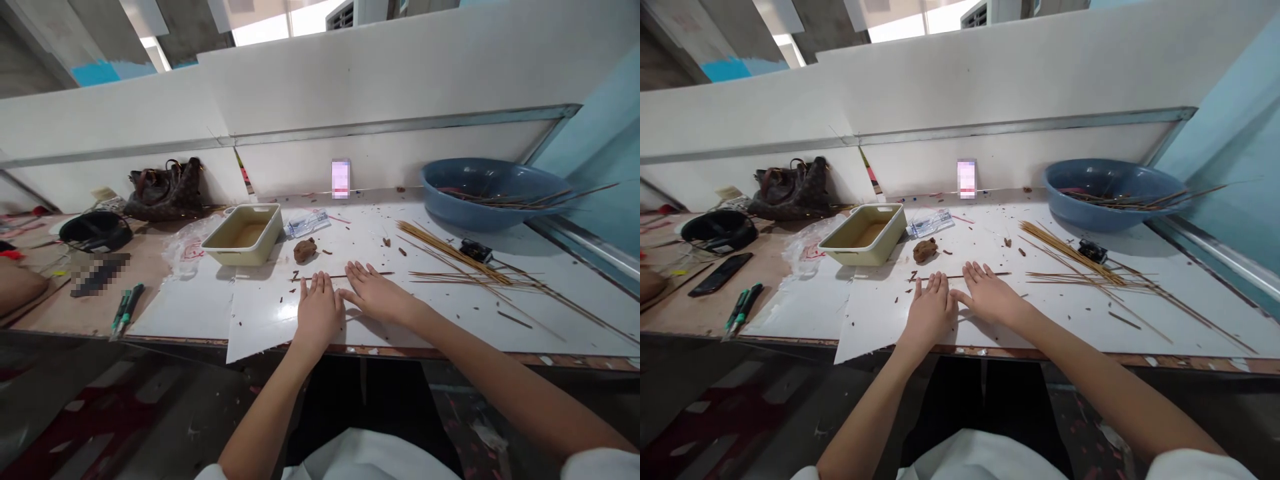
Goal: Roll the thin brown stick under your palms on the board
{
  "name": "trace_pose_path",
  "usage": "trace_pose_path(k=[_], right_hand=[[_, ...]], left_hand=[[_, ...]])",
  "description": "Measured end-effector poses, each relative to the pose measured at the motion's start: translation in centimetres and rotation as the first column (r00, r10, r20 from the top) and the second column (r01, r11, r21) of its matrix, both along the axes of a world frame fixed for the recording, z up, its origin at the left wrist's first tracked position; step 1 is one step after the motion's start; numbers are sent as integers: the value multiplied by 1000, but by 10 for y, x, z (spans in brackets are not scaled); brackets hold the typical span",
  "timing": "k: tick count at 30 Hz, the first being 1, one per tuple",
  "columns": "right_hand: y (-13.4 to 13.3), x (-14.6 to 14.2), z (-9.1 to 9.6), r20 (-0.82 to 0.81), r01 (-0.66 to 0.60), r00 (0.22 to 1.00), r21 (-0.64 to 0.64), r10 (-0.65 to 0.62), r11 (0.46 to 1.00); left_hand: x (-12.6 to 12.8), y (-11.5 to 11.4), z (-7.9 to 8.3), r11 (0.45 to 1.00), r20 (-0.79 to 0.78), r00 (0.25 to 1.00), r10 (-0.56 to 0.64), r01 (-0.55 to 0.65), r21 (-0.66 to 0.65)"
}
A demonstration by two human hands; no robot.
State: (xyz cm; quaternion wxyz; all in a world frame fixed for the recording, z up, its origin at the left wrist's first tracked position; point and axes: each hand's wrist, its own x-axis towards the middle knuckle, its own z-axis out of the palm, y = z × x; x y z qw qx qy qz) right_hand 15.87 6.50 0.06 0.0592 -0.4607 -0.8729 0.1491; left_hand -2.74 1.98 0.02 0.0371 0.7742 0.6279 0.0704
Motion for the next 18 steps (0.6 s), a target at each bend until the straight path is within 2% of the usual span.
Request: trace_pose_path(k=[6,18], right_hand=[[2,6,-1,-12,-128,992,-2,128,992],[25,-1,-5,24,-72,997,-33,73,997]], left_hand=[[-5,9,-1,999,-17,999,-28,29,21],[-4,35,-2,1000,-24,1000,-17,17,-2]])
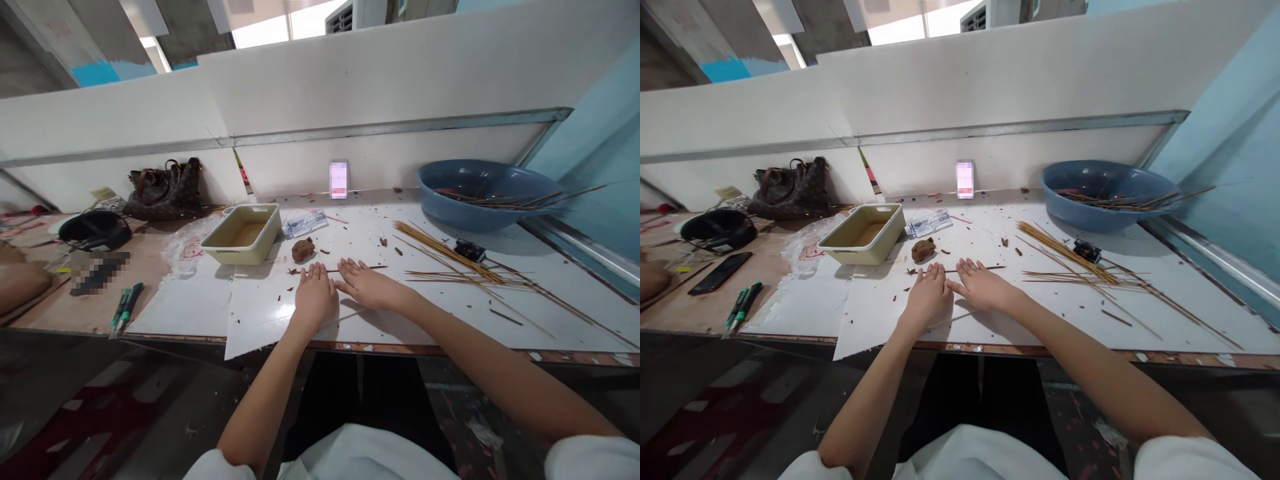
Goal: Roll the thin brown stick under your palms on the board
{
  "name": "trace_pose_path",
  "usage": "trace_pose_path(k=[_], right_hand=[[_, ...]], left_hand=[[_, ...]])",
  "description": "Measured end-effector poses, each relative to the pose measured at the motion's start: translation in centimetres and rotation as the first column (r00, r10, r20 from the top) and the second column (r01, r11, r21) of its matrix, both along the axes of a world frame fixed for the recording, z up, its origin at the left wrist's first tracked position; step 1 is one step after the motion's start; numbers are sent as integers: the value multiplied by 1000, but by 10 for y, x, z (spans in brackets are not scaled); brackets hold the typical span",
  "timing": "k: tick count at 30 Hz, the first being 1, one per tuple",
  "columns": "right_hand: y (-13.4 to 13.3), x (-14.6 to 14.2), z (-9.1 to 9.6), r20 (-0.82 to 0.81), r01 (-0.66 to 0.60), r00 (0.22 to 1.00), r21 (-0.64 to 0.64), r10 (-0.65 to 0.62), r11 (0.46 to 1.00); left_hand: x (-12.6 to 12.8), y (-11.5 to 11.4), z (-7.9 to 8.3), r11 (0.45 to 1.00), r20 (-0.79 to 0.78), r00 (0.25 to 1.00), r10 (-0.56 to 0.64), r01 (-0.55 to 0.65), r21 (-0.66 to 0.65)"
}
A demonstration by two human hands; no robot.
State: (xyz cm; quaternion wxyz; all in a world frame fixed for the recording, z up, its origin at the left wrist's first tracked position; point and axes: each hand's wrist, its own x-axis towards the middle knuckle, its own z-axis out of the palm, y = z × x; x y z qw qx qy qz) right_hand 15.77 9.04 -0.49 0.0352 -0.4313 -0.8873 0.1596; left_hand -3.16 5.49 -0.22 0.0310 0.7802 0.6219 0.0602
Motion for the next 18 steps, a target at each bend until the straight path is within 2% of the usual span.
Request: trace_pose_path(k=[10,18], right_hand=[[-1,0,2,-15,-9,1000,76,10,997],[9,1,-5,0,21,1000,87,-21,996]], left_hand=[[-11,14,8,996,-24,998,-65,63,-60],[-4,21,9,997,-45,998,-41,38,-64]])
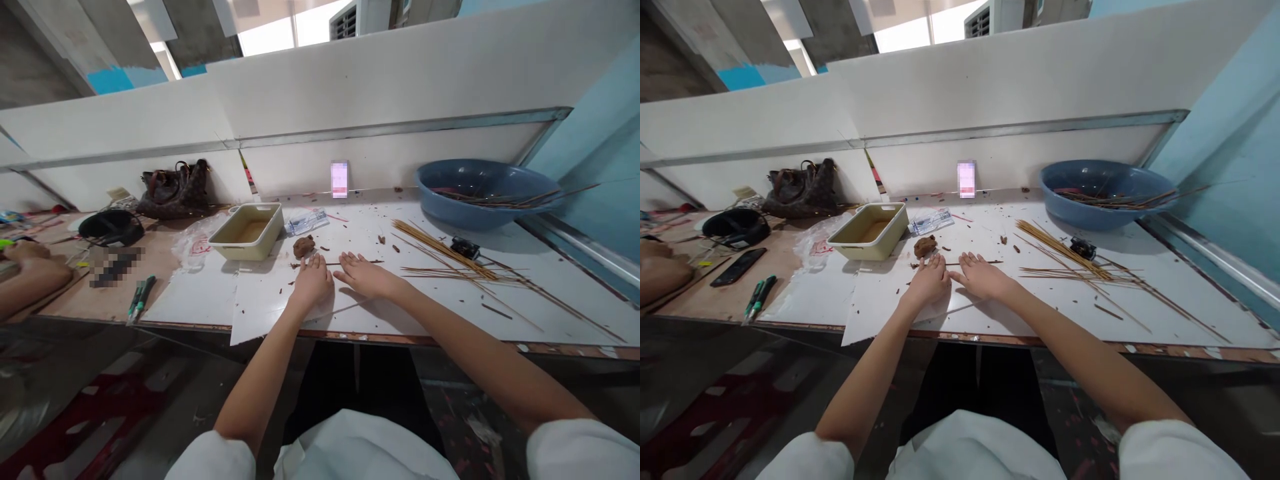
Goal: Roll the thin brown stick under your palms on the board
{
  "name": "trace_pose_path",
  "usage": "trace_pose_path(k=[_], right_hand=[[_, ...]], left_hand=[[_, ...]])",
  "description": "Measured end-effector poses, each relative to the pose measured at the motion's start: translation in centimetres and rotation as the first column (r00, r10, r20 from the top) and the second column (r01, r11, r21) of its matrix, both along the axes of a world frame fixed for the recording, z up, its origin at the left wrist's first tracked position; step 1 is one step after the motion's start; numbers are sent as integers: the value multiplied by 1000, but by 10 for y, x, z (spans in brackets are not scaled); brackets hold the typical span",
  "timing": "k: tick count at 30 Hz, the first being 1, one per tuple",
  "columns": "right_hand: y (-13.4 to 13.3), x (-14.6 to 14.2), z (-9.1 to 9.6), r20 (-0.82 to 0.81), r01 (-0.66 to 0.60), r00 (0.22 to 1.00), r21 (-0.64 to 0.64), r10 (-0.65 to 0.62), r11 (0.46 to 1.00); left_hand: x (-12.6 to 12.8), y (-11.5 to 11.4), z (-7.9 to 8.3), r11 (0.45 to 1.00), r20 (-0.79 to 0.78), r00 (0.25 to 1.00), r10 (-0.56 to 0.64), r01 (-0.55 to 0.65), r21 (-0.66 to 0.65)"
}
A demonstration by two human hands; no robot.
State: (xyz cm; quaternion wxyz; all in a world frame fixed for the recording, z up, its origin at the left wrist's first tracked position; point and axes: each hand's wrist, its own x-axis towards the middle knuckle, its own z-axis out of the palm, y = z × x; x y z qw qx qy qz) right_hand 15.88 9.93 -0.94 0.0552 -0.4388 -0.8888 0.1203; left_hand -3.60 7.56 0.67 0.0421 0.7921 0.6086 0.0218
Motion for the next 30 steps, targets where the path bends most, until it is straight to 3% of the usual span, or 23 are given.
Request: trace_pose_path(k=[11,14,19,22,30], right_hand=[[-42,9,11,-2,-52,999,10,52,999],[-35,7,8,7,-38,999,15,38,999],[-10,-2,4,20,7,1000,18,-8,1000],[-7,-3,3,18,19,1000,27,-20,999],[-43,7,-2,12,-16,1000,44,16,999]], left_hand=[[-6,-56,2,999,-29,999,-28,29,16],[-8,-47,3,999,-32,999,-35,36,5],[-9,-13,5,999,-35,999,-34,33,-18],[-6,-10,2,1000,-35,999,-15,15,-2],[-11,-65,-6,998,-15,1000,-25,26,60]])
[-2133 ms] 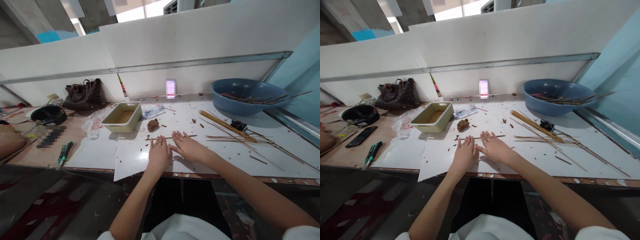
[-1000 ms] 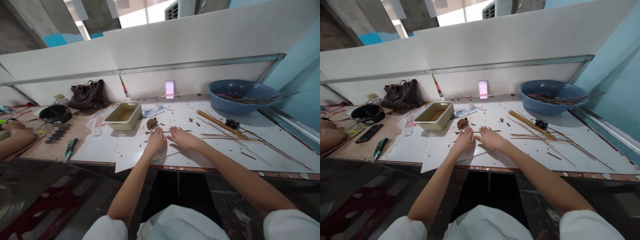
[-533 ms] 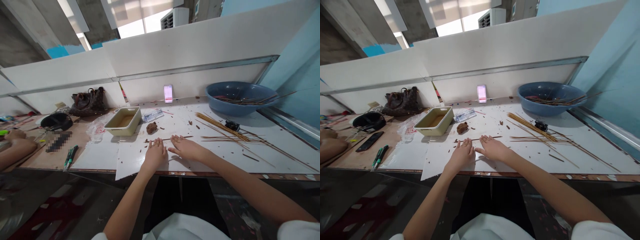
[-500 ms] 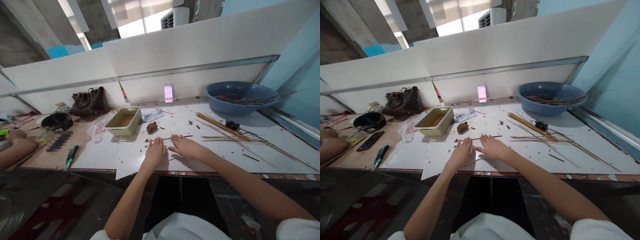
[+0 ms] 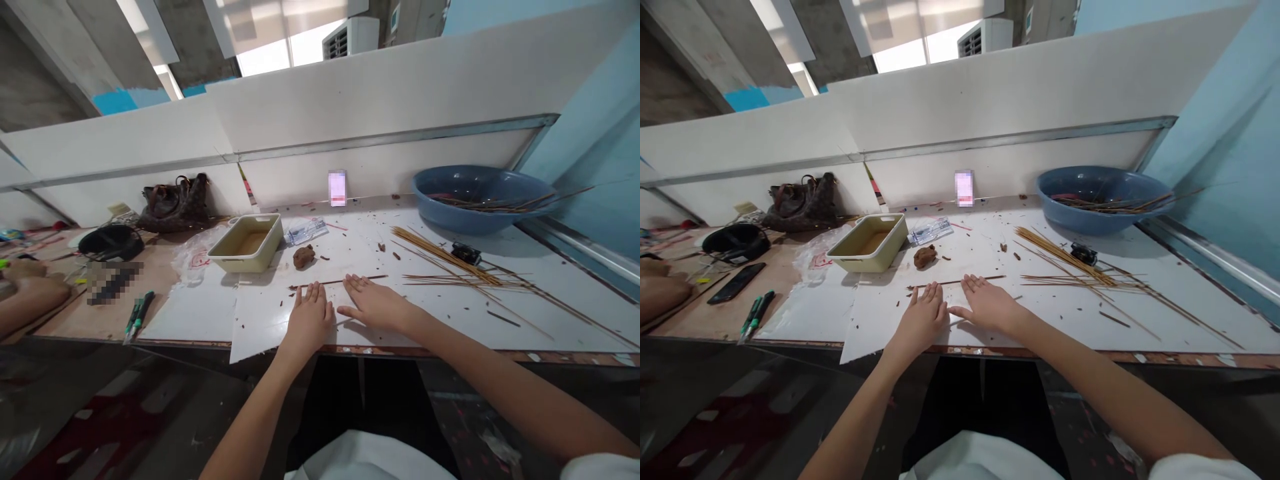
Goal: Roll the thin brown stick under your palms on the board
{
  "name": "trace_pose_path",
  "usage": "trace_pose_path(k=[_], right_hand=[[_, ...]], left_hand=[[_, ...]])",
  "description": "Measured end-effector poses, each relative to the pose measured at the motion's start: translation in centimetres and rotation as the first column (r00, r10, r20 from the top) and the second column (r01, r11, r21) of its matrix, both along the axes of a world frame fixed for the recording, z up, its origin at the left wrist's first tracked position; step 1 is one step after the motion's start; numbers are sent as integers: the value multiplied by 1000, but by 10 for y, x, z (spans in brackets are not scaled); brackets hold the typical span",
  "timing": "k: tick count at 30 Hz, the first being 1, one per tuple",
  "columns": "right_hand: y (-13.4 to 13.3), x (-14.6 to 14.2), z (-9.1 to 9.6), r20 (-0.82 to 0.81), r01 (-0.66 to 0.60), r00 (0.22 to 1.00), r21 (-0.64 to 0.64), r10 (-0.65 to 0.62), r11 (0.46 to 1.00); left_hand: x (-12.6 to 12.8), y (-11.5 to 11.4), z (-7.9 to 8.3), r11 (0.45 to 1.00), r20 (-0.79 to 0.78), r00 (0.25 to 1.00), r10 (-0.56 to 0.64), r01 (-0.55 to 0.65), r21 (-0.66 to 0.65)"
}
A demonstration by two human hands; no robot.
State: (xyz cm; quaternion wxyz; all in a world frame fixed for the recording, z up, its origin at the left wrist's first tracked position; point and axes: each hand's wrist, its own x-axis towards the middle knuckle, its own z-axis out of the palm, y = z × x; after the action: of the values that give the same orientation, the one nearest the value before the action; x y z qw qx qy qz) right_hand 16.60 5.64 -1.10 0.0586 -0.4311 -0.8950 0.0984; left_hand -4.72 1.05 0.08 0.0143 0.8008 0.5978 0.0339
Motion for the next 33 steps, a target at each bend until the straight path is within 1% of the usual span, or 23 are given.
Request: trace_pose_path(k=[2,7,9,11,15,16,17,18,20,22,25,27,31,33], right_hand=[[3,1,-1,-9,-1,1000,0,1,1000],[27,-7,-1,-17,35,999,6,-35,999],[29,-9,-1,-16,50,999,18,-49,999],[25,-9,-1,-11,50,999,26,-49,998],[13,-5,-1,0,31,1000,36,-31,999],[12,-4,0,2,27,1000,35,-27,999],[12,-3,0,4,23,1000,32,-23,999],[12,-3,1,7,21,1000,28,-21,999],[13,-3,2,13,20,1000,16,-20,1000],[13,-3,3,16,26,1000,11,-26,1000],[9,-2,6,-3,39,999,-1,-39,999],[4,0,8,-19,44,999,-14,-44,999],[-6,4,11,-11,36,999,-31,-36,999],[-9,5,11,-14,36,999,-41,-36,999]], left_hand=[[-1,2,1,1000,4,1000,-6,6,-9],[-1,35,8,1000,18,1000,1,-1,-31],[-1,41,11,1000,25,1000,2,-1,-28],[-1,36,13,1000,33,999,-9,10,-23],[-2,5,9,998,51,997,-56,56,-4],[-4,-2,7,999,51,997,-52,52,14],[-8,-7,6,999,44,999,-23,22,43],[-12,-10,4,996,32,999,31,-34,82],[-23,-8,4,972,5,986,169,-168,163],[-35,-2,4,950,-21,967,254,-246,194],[-47,5,6,954,-49,965,258,-246,172],[-51,5,5,952,-51,964,260,-247,180],[-56,2,2,927,-4,958,286,-276,256],[-62,3,0,930,31,961,274,-273,247]])
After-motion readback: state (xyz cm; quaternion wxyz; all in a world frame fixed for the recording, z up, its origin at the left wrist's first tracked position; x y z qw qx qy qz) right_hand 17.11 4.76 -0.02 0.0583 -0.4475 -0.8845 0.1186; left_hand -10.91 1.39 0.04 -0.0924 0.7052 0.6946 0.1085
